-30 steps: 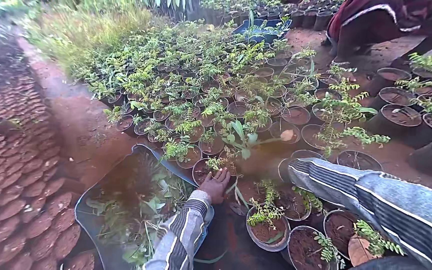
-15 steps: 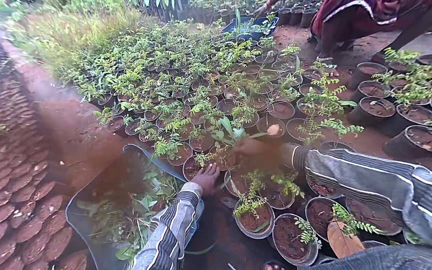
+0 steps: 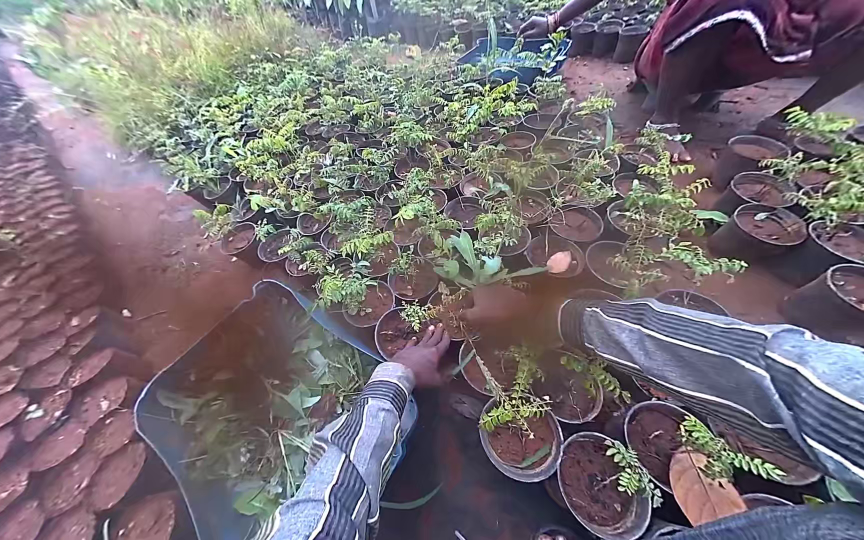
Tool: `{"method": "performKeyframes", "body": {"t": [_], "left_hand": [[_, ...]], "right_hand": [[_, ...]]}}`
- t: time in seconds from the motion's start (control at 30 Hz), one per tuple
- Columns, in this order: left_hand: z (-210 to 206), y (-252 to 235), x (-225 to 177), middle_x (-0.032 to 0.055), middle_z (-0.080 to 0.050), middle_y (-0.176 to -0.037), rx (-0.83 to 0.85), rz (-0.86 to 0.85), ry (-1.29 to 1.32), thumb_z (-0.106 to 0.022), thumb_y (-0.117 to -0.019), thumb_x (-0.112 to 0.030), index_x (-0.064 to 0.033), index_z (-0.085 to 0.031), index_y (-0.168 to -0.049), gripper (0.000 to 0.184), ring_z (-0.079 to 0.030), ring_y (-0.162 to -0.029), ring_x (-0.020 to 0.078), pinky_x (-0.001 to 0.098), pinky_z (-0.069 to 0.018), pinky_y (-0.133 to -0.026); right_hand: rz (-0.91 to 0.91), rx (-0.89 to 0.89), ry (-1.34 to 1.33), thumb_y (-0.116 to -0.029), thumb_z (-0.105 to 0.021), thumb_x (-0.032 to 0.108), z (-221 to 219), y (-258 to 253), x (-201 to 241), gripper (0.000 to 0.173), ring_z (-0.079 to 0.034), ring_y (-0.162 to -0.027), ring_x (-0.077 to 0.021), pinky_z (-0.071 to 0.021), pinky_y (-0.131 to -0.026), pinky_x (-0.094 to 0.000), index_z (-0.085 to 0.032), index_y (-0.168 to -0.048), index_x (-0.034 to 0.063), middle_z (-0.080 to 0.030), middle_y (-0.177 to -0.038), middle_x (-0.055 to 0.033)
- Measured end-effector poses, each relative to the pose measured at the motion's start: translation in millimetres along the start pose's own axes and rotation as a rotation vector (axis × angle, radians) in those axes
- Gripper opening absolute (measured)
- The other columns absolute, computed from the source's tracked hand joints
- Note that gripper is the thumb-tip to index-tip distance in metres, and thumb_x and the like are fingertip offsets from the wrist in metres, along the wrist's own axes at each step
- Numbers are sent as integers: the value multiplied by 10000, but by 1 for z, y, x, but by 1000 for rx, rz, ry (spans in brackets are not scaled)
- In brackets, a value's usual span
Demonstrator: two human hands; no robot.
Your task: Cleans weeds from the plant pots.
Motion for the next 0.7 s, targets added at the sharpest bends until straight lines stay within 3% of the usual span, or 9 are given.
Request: {"method": "performKeyframes", "body": {"t": [0.07,0.1,0.23,0.27,0.3,0.37,0.5,0.57,0.7], "left_hand": [[2,1,-2,98,-34,-1755,8,-5,15,-653,-1001,-270,-92,-154,-1665,850,-59,-1618,306,621,-156,-1263],[2,2,-2,105,-30,-1754,16,-8,15,-648,-1003,-259,-86,-144,-1665,851,-53,-1618,308,622,-152,-1263],[3,2,-3,107,-25,-1754,29,-14,15,-626,-1013,-251,-74,-134,-1664,835,-50,-1619,302,617,-145,-1267],[3,2,-3,109,-26,-1754,29,-16,17,-623,-1015,-252,-74,-134,-1664,832,-49,-1619,305,617,-146,-1266],[2,2,-3,108,-30,-1754,24,-17,18,-624,-1014,-251,-73,-138,-1663,831,-54,-1618,306,617,-149,-1266],[2,2,-2,106,-34,-1754,21,-20,17,-635,-1004,-233,-76,-140,-1664,839,-60,-1618,304,615,-154,-1264],[0,-1,-1,94,-32,-1755,23,-24,21,-649,-994,-232,-86,-138,-1666,856,-51,-1620,287,611,-155,-1266],[0,0,-1,91,-21,-1756,29,-24,19,-638,-1000,-233,-83,-127,-1666,853,-46,-1620,289,611,-155,-1265],[1,0,-2,104,-25,-1754,31,-30,36,-638,-998,-209,-76,-128,-1665,850,-48,-1619,299,620,-157,-1261]], "right_hand": [[13,-16,38,-932,-671,443,-7,0,7,484,-691,-963,-426,-528,-804,-656,-693,-1040,-28,-699,-987,-250],[26,10,97,-943,-664,446,-11,1,12,527,-681,-1018,-444,-517,-846,-663,-674,-1132,-46,-694,-1038,-270],[88,85,253,-943,-680,437,-24,-6,13,609,-670,-1098,-446,-500,-922,-675,-585,-1419,70,-703,-1158,-246],[79,73,229,-930,-713,392,-20,-6,11,588,-667,-1103,-451,-505,-924,-681,-597,-1413,79,-699,-1171,-248],[74,40,213,-900,-738,344,-16,-7,9,517,-677,-1073,-446,-520,-891,-679,-656,-1331,70,-706,-1139,-243],[81,-27,240,-873,-757,299,-7,-8,10,363,-682,-1027,-436,-532,-828,-664,-709,-1083,6,-703,-1062,-239],[155,-124,432,-886,-752,220,0,-9,18,256,-684,-1010,-418,-545,-801,-628,-709,-981,-14,-699,-1069,-216],[238,-116,515,-910,-723,167,-7,-10,22,210,-671,-1057,-422,-537,-840,-622,-717,-988,-28,-695,-1109,-219],[320,-65,428,-942,-706,181,-4,-4,27,245,-657,-1090,-431,-517,-885,-612,-696,-1004,-56,-685,-1094,-247]]}}
Point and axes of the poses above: each hand's wrist, its own y-axis away from the middle knuckle, its own z-axis out of the back of the hand, x = y × z, the point moved 9 cm from there along -y, towards the middle knuckle
